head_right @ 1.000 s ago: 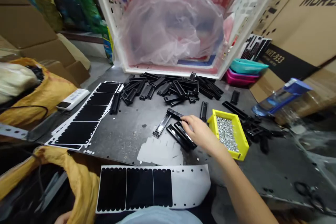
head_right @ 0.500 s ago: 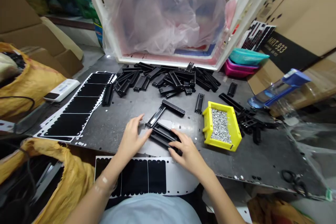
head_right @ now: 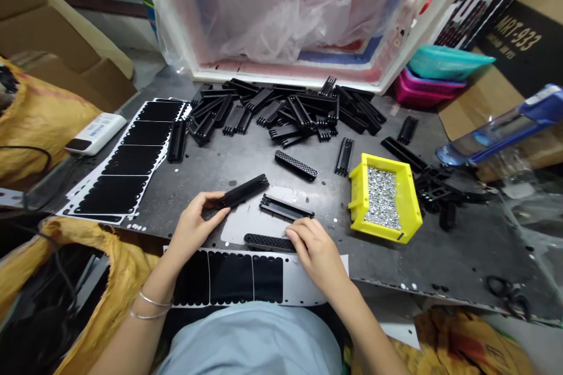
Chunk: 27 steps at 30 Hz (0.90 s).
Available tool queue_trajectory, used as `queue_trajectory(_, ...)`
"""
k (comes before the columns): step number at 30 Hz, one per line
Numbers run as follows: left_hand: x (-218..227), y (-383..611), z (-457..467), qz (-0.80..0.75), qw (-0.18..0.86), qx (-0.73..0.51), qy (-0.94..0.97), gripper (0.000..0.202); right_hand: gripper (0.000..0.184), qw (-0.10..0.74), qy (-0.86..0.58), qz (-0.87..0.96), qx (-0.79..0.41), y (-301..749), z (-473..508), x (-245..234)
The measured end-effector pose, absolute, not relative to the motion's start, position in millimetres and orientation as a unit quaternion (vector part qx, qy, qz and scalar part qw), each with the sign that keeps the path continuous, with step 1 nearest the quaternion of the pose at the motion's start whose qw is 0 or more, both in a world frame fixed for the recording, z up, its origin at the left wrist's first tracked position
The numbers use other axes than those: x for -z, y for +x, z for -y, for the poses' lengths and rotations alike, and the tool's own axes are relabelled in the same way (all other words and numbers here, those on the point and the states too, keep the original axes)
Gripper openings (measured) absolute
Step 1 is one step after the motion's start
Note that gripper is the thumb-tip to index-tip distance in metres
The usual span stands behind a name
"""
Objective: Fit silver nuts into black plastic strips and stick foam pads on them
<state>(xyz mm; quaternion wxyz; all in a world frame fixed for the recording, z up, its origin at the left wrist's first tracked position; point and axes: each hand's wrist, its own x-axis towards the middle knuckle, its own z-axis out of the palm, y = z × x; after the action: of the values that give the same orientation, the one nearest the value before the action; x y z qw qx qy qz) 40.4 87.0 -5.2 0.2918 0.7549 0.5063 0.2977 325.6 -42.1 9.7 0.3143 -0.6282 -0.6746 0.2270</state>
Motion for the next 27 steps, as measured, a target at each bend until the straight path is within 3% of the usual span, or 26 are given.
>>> queue_trajectory(5,11.0,35.9,-82.1,-0.521,0.320,-0.333,0.718,0.033,0.020,0.240,-0.631,0.691,-0.259,342.3,60.0,-21.7)
queue_trajectory(7,11.7,35.3,-81.9,-0.522,0.331,-0.344,0.707,0.038,0.015,0.280,-0.621,0.674,-0.285,351.0,65.1,-27.3)
queue_trajectory(10,12.6,35.3,-81.8,-0.518,0.342,-0.354,0.700,0.042,0.018,0.413,-0.587,0.626,-0.306,356.4,64.0,-41.1)
queue_trajectory(13,14.7,35.9,-82.3,-0.516,0.346,-0.362,0.695,0.043,0.026,0.483,-0.562,0.631,-0.230,339.2,49.0,-55.5)
queue_trajectory(15,16.7,36.4,-83.4,-0.517,0.346,-0.364,0.693,0.042,0.027,0.427,-0.541,0.703,-0.172,312.9,32.3,-56.6)
queue_trajectory(19,17.3,33.8,-83.0,-0.523,0.331,-0.360,0.698,0.033,0.027,0.228,-0.504,0.830,-0.078,258.9,1.6,-30.5)
queue_trajectory(21,12.8,28.8,-79.7,-0.525,0.334,-0.380,0.684,0.031,0.034,0.183,-0.513,0.837,-0.057,252.7,-0.5,-14.4)
queue_trajectory(24,-0.4,20.4,-73.2,-0.527,0.330,-0.481,0.618,0.039,0.042,0.199,-0.530,0.821,-0.071,276.9,15.8,-3.6)
queue_trajectory(27,-16.0,24.4,-70.7,-0.512,0.259,-0.584,0.574,0.037,0.039,0.259,-0.577,0.770,-0.088,319.4,34.0,-7.2)
